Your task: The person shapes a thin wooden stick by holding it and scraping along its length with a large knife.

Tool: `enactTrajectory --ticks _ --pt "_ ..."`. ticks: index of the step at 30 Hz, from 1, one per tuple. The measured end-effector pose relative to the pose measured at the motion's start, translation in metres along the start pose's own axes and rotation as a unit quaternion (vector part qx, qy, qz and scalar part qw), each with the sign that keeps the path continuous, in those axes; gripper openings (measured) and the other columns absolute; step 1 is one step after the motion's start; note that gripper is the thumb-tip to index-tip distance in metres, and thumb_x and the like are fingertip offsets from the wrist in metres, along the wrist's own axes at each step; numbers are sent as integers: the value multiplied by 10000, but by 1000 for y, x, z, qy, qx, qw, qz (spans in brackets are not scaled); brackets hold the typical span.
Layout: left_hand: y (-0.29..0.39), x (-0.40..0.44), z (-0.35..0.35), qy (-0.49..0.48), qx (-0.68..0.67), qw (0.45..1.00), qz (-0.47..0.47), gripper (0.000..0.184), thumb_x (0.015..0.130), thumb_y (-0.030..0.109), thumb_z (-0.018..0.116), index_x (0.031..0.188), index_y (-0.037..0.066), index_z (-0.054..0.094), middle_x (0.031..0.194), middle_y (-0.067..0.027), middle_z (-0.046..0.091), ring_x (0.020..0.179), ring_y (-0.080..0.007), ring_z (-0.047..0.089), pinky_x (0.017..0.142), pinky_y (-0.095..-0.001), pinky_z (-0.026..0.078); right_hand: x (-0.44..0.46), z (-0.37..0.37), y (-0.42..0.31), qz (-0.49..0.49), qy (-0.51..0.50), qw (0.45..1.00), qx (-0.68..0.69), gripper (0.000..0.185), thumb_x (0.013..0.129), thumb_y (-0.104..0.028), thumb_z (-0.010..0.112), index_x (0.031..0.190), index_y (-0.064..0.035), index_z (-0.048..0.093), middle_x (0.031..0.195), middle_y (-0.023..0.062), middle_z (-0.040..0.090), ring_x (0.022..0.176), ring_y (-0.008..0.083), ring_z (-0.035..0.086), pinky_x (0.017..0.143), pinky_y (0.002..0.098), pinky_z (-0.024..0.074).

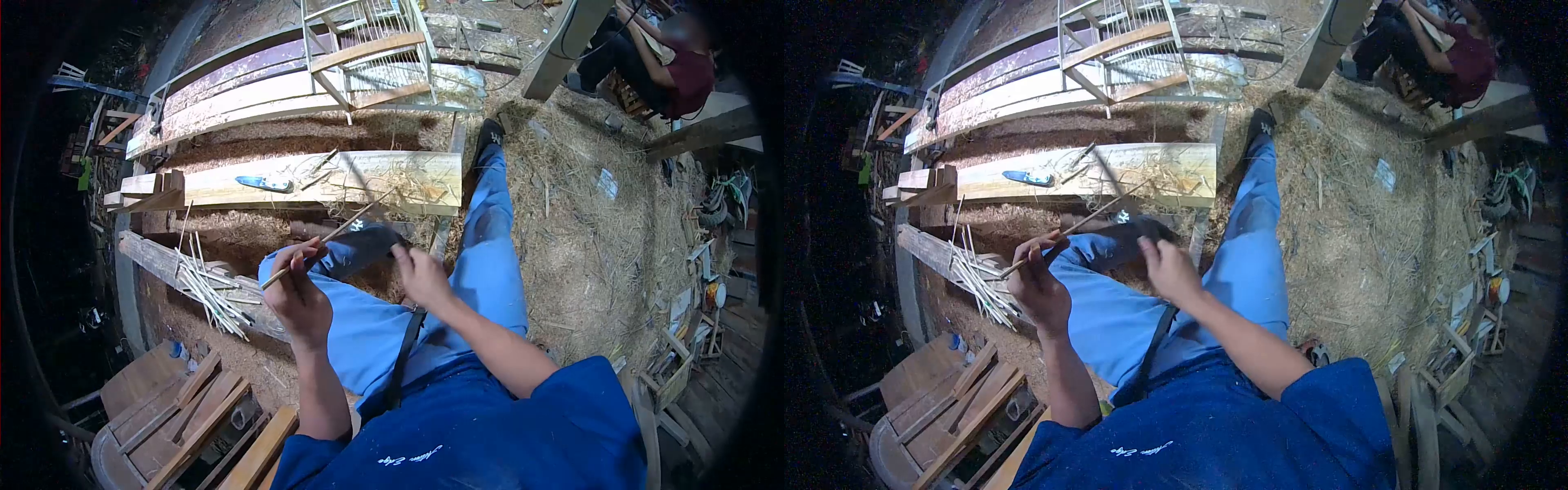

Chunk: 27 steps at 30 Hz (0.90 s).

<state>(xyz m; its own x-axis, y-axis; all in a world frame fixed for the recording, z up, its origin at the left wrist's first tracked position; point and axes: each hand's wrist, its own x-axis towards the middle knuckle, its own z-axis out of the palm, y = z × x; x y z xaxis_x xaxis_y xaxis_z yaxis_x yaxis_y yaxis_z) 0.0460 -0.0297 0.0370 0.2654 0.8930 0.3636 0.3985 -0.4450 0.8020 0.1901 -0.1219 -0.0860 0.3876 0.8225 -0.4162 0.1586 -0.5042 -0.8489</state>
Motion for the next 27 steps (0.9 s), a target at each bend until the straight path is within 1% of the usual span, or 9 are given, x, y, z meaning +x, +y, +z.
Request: enactTrajectory --ticks 4,8,10,12,14,16,20,24,27 --pt "3 -1 6 -14 -8 1000 14 350 1094 215 385 982 -61 570 993 -188 672 893 -268 711 768 -374 627 7 -5 3 1 32 999 -13 551 1023 -482 489 811 16 596 756 318 633 796 510 635 690 577 484" --pt "9 3 4 -22 11 1000 1 354 1092 226 396 981 -58 575 991 -189 672 902 -272 710 801 -391 625 -15 -6 -27 -104 -24 994 -27 538 1018 -474 503 818 17 591 759 313 635 782 518 627 694 579 479" --pt "9 6 2 -31 24 999 5 350 1091 225 401 983 -58 576 990 -190 671 909 -273 708 815 -398 624 -21 -4 -37 -179 -41 980 80 533 1015 -472 507 831 17 610 759 308 636 775 517 625 694 573 481" --pt "3 6 -1 -49 11 999 10 363 1091 235 400 978 -59 581 991 -194 673 922 -274 705 838 -413 619 -8 6 -10 -164 -41 983 65 564 1021 -492 480 856 24 638 779 310 643 801 515 633 699 563 490" --pt "-6 4 -8 -53 8 999 9 369 1090 239 403 972 -60 584 988 -193 674 923 -273 705 837 -414 619 14 6 21 -7 2 1000 5 615 1027 -518 445 886 42 657 805 319 648 834 513 640 711 559 496" --pt "-4 5 -8 -58 1 998 10 374 1089 243 407 967 -61 587 986 -193 675 924 -273 704 835 -415 619 29 -4 31 18 15 999 -25 655 1030 -541 414 862 49 643 817 324 649 851 513 642 719 567 492" --pt "0 9 0 -57 -21 998 3 368 1087 237 422 960 -62 595 978 -183 678 918 -264 701 830 -402 612 8 -6 -2 -20 10 1000 14 608 1028 -497 468 802 52 602 815 334 637 850 526 627 720 578 479" --pt "0 12 -2 -52 21 997 44 277 1069 129 432 975 -49 624 935 -146 695 834 -210 690 757 -323 598 -3 -4 -24 -162 -35 985 45 592 1022 -478 499 782 51 610 742 330 622 781 528 626 671 553 486" --pt "-4 14 -8 -61 3 998 33 271 1066 126 437 982 -49 627 931 -146 694 831 -211 689 764 -320 595 17 13 14 -60 21 998 27 635 1026 -513 461 790 51 630 739 320 629 763 512 637 671 542 491"
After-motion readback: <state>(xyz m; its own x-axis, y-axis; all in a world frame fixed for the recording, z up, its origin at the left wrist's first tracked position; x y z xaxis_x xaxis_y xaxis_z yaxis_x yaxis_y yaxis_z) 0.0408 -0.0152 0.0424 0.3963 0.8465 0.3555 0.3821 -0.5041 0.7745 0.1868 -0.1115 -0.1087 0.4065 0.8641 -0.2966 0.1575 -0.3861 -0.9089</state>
